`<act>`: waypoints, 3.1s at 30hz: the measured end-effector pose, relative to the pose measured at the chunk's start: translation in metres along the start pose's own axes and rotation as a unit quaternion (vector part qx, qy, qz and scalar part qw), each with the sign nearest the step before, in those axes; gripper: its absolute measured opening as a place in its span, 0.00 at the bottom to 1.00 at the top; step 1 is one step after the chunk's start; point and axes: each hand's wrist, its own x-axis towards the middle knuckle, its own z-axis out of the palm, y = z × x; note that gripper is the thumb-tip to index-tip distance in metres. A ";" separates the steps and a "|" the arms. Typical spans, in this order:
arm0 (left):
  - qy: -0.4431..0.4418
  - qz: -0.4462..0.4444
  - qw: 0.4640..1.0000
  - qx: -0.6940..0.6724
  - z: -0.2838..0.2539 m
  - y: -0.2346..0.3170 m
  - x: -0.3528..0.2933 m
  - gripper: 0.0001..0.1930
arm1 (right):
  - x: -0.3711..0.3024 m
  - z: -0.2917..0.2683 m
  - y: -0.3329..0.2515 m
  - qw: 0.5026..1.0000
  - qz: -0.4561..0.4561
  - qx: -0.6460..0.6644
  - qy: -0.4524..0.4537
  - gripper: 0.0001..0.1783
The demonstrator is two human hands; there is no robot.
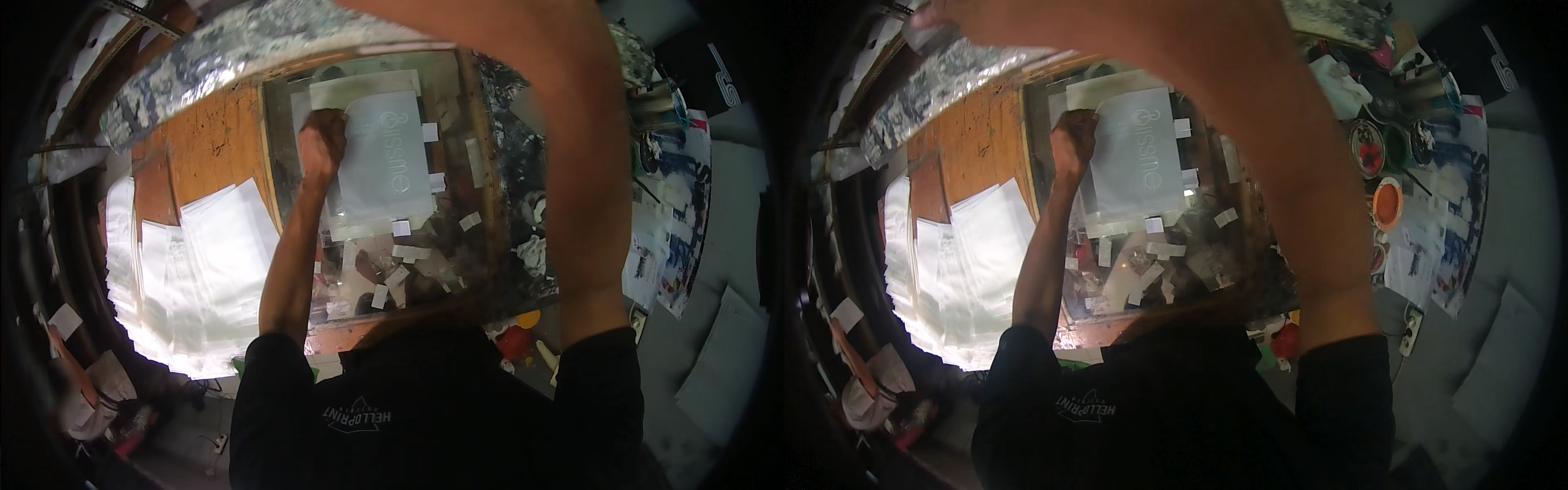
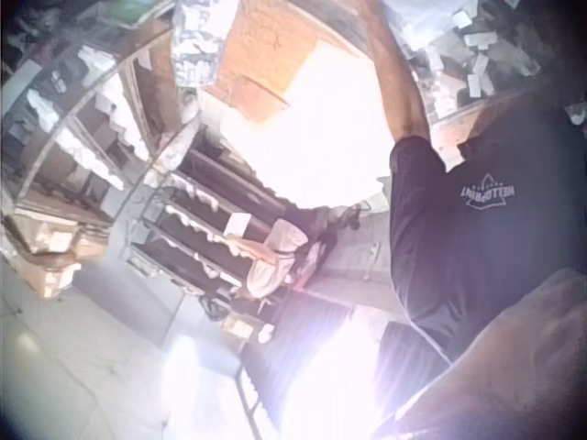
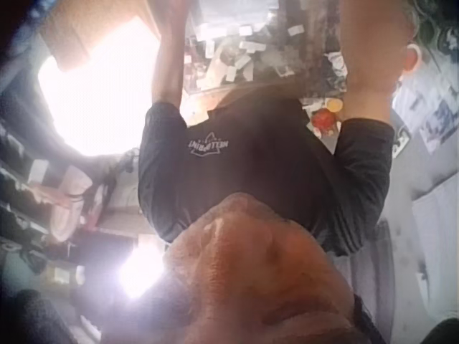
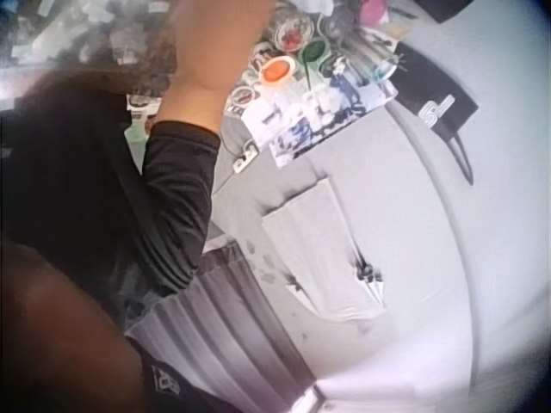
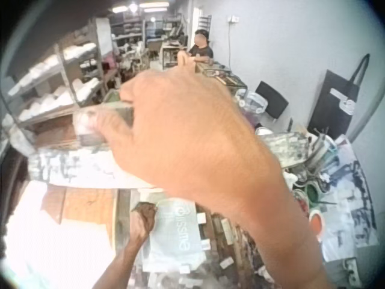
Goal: The person performs screen printing by placing white paper under a screen, applying ink with a squeegee, and peeling the printed sheet to reveal a logo. The process is repeated multiple times with consistent alignment and ink application.
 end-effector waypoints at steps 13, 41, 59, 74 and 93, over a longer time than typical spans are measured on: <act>0.293 -0.207 0.912 0.198 -0.327 -0.181 -0.088 0.26 | 0.039 0.023 0.037 0.996 0.063 -0.035 -0.044 0.35; -0.118 0.000 0.958 0.262 0.038 0.076 -0.177 0.30 | -0.012 -0.002 0.032 0.997 -0.040 0.061 -0.020 0.14; 0.061 -0.284 0.833 -0.470 -0.106 0.169 -0.200 0.30 | -0.181 0.106 0.003 0.999 0.020 -0.030 0.034 0.25; 0.051 -0.601 0.561 -0.567 -0.076 0.089 -0.238 0.21 | -0.064 0.287 0.199 0.981 0.072 -0.067 -0.166 0.15; 0.039 -0.547 0.568 -0.613 -0.077 0.073 -0.251 0.15 | -0.308 0.220 0.003 0.988 0.066 -0.042 -0.136 0.23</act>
